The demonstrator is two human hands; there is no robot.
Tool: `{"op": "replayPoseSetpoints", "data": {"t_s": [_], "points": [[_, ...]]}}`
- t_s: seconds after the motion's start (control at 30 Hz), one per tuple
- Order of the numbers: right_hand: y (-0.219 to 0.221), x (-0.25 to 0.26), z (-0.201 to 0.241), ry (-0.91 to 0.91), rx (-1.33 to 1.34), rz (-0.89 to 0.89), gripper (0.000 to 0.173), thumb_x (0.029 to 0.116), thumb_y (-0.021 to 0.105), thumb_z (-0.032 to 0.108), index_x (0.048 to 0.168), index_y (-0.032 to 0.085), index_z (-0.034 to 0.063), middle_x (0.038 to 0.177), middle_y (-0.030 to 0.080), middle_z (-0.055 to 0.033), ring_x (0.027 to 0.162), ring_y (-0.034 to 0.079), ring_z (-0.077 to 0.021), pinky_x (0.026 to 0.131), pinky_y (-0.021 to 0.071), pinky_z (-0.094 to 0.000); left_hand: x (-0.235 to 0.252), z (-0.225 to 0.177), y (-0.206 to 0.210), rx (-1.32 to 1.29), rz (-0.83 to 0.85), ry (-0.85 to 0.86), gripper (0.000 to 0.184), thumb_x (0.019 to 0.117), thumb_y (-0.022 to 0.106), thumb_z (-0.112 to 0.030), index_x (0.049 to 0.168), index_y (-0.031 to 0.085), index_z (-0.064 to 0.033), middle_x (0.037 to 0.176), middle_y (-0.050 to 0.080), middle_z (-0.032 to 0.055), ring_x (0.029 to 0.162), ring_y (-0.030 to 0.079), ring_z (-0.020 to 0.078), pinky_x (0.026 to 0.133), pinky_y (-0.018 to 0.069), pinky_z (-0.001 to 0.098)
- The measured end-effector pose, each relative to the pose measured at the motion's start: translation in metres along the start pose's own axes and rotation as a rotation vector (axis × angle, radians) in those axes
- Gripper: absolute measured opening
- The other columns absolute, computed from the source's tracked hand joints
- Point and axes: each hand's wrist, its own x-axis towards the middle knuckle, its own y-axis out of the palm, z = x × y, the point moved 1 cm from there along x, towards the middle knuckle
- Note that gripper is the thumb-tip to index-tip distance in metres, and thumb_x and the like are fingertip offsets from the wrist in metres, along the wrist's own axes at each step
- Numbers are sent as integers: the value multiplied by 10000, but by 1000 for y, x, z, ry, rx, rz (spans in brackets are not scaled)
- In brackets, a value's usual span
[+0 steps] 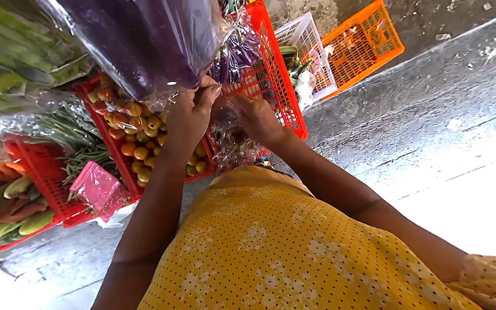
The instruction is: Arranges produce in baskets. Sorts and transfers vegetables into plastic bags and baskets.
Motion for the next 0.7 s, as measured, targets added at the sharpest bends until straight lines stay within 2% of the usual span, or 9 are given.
{"op": "replayPoseSetpoints", "data": {"t_s": [0.1, 0.23, 0.3, 0.33, 0.43, 0.57, 0.63, 0.67, 0.7], "points": [[4, -14, -21, 48, -65, -24, 336, 986, 504, -30, 1267, 681, 21, 1159, 719, -211, 994, 724, -391, 877, 578, -555, 14, 34, 14, 52, 86, -145, 221, 1030, 581, -208, 1094, 669, -15, 996, 687, 69, 811, 636, 92, 761, 542, 287], [40, -37, -64, 10, -147, -12, 292, 923, 605, -72, 1170, 704, 47, 1194, 705, -192, 1061, 707, -390, 861, 594, -570, 24, 68, 28, 158, 183, -370, 249, 1057, 542, -183, 1164, 643, 18, 1066, 680, 154, 881, 656, 203, 842, 542, 391], [64, -49, -80, 60, -159, 163, 344, 905, 666, -34, 1226, 703, 84, 1287, 672, -179, 1198, 640, -407, 920, 562, -599, 33, 85, 35, 194, 215, -490, 280, 1061, 540, -187, 1242, 618, 12, 1160, 674, 182, 949, 675, 253, 887, 545, 443], [73, -51, -84, 114, -157, 296, 356, 929, 653, 3, 1271, 687, 97, 1347, 643, -169, 1282, 578, -421, 950, 538, -619, 40, 99, 40, 204, 220, -540, 321, 1061, 545, -212, 1297, 594, 1, 1213, 661, 192, 979, 683, 275, 898, 554, 467], [86, -51, -81, 146, -121, 495, 386, 1003, 518, -6, 1366, 611, 85, 1477, 554, -173, 1434, 421, -453, 1034, 481, -631, 69, 145, 57, 189, 138, -617, 513, 1021, 617, -280, 1430, 474, -6, 1296, 609, 236, 1009, 693, 328, 866, 589, 510], [82, -47, -76, 99, -71, 444, 358, 1011, 495, 1, 1336, 621, 84, 1382, 616, -185, 1320, 539, -440, 981, 522, -602, 114, 173, 85, 103, -43, -681, 899, 920, 746, -301, 1578, 188, -49, 1438, 479, 292, 1053, 670, 376, 814, 601, 532], [82, -46, -78, 89, -54, 436, 346, 1014, 492, 8, 1325, 626, 81, 1361, 627, -188, 1287, 563, -435, 963, 530, -596, 136, 182, 94, 96, -141, -681, 978, 926, 735, -368, 1610, 93, -91, 1470, 455, 278, 1012, 676, 346, 776, 602, 515], [82, -47, -80, 84, -45, 429, 340, 1013, 496, 10, 1317, 629, 79, 1357, 629, -189, 1284, 565, -436, 962, 531, -594, 145, 187, 95, 122, -186, -672, 921, 946, 701, -377, 1601, 131, -71, 1439, 489, 269, 990, 681, 327, 769, 603, 497], [83, -48, -83, 80, -41, 426, 329, 1015, 498, 16, 1309, 631, 82, 1364, 626, -185, 1300, 554, -434, 976, 528, -590, 153, 191, 94, 171, -243, -668, 769, 965, 664, -355, 1551, 277, -43, 1364, 561, 247, 982, 684, 312, 781, 596, 484]]}}
